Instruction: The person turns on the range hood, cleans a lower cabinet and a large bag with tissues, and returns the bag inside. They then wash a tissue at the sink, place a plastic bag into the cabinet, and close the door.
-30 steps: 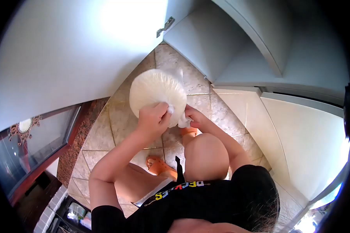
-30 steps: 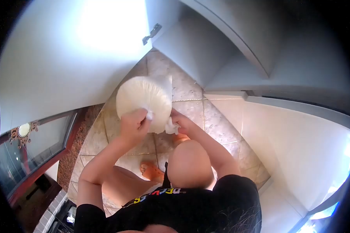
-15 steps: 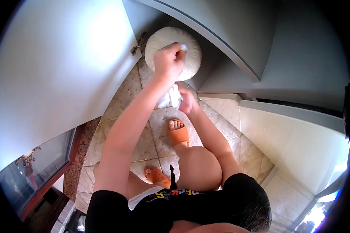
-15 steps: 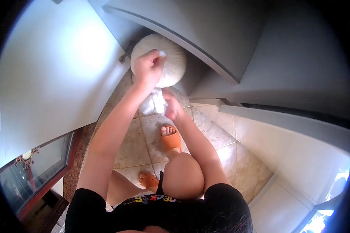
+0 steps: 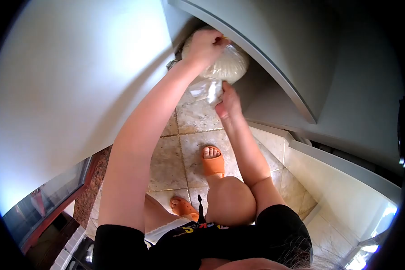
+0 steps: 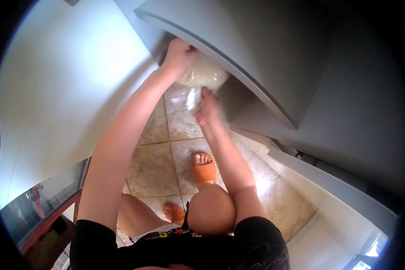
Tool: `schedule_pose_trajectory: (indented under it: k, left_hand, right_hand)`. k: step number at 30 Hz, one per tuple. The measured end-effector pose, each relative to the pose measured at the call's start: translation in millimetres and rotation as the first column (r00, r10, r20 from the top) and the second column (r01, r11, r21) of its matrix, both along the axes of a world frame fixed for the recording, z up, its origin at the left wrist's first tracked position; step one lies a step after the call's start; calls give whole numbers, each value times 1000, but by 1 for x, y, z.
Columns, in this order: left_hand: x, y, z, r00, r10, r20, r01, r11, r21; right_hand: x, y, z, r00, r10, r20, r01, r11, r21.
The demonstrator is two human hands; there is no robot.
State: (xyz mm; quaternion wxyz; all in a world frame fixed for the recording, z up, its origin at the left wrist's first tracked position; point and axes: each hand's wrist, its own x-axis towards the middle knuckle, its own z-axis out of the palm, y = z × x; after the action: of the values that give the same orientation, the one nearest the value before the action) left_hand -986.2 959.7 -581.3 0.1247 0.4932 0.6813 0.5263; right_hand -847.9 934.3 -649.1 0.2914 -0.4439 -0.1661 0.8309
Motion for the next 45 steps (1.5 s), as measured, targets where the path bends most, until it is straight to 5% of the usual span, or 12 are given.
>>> schedule_pose_trajectory:
  k: [3,6,11,12,15,20,27,33,35,39,41,45]
  left_hand:
    - [-7,-4,1,994,-93,-62,82,984,-160]
    - [-2,-26,-4,990,36,-139,-33,999,23]
    - [39,-120,-85,933,342,112,-350,934,65]
    - [44,-128,-112,858,270,437,-263,962,-78]
    - [42,-114,-105,535,195,822,21,970,-243]
    - [39,-98,-83,273,201,941,191,947,-258]
    - [27,-74,-91,354,94,930,212,961,-178]
    - [11,-55,-100,217,61,974,184,978,-102]
    - [-7,-58,-93,516,52,855,267,939,-218]
    - [-8,-74,-116,568,-6,823,241,957,-159]
    - [7,-103,-134,874,-79,480,282,887,-367]
    - [27,-177,-183,739,110,665,271,855,-442]
  right_hand:
    - [-5,4,4,1000,-5,-21,6,1000,22]
    - [-4,15,-6,997,76,-5,-75,995,63]
    - [-2,19,-18,996,84,-35,-82,996,44]
    - [-2,17,-15,996,81,-34,-80,996,25]
    - [0,16,-9,996,94,-4,-94,995,27]
    - [0,27,0,991,134,-14,-134,991,21]
    - [-11,52,-4,995,91,29,-92,996,19]
    - [-18,85,-13,984,106,146,-121,988,97]
    - [-21,101,-34,989,-3,146,-23,985,170]
    - [-14,109,-30,990,72,122,-106,949,297]
    - [-10,105,-26,994,50,98,-73,967,244]
    - [4,91,-89,998,-30,47,13,946,325]
